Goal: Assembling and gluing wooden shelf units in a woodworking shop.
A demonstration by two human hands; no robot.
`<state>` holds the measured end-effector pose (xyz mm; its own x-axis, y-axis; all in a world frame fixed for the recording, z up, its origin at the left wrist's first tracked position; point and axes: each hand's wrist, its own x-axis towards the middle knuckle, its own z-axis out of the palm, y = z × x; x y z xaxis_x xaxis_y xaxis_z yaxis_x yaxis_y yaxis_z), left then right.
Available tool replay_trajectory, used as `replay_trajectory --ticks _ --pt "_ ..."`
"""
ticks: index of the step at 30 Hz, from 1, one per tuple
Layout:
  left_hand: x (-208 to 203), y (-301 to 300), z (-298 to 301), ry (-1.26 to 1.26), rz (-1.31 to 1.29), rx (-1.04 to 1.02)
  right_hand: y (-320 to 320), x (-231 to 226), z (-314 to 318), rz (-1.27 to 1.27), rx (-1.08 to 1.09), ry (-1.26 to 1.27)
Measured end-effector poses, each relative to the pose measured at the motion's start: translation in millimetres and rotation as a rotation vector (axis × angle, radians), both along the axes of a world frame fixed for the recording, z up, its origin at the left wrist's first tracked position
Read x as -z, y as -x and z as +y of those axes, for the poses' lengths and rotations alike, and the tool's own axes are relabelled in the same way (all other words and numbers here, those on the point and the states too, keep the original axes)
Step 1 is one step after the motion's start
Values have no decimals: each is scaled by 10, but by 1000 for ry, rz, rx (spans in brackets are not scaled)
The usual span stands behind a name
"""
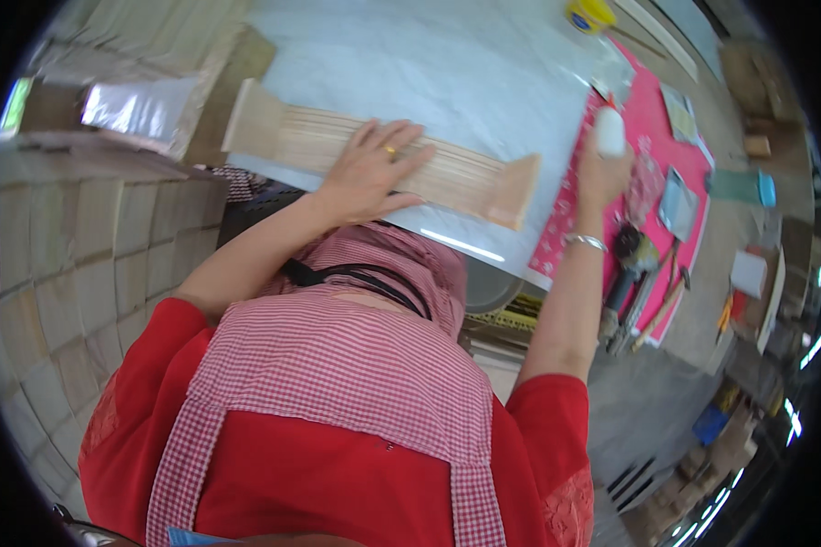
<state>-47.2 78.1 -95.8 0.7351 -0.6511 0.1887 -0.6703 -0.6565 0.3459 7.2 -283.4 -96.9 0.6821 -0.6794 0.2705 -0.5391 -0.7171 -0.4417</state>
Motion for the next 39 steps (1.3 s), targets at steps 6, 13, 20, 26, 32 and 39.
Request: replay_trajectory --ticks 6,13,20,26,32,39 --pt "-16 -20 76 30 21 78 477 -622 -49 -699 -304 -607" --pt "44 -22 -253 55 -22 2 831 -1230 888 -1003 -584 -835" --pt "77 38 22 58 -130 -153 992 -1155 2048 -441 -861 -748" --pt "225 42 28 239 -140 -187 904 -1147 2444 -389 -1069 -731" --pt "262 30 -5 269 -110 -198 864 -1092 2519 -314 -1108 -659" --pt "349 -4 -49 276 -74 -188 823 -1108 2566 -287 -1141 -643"
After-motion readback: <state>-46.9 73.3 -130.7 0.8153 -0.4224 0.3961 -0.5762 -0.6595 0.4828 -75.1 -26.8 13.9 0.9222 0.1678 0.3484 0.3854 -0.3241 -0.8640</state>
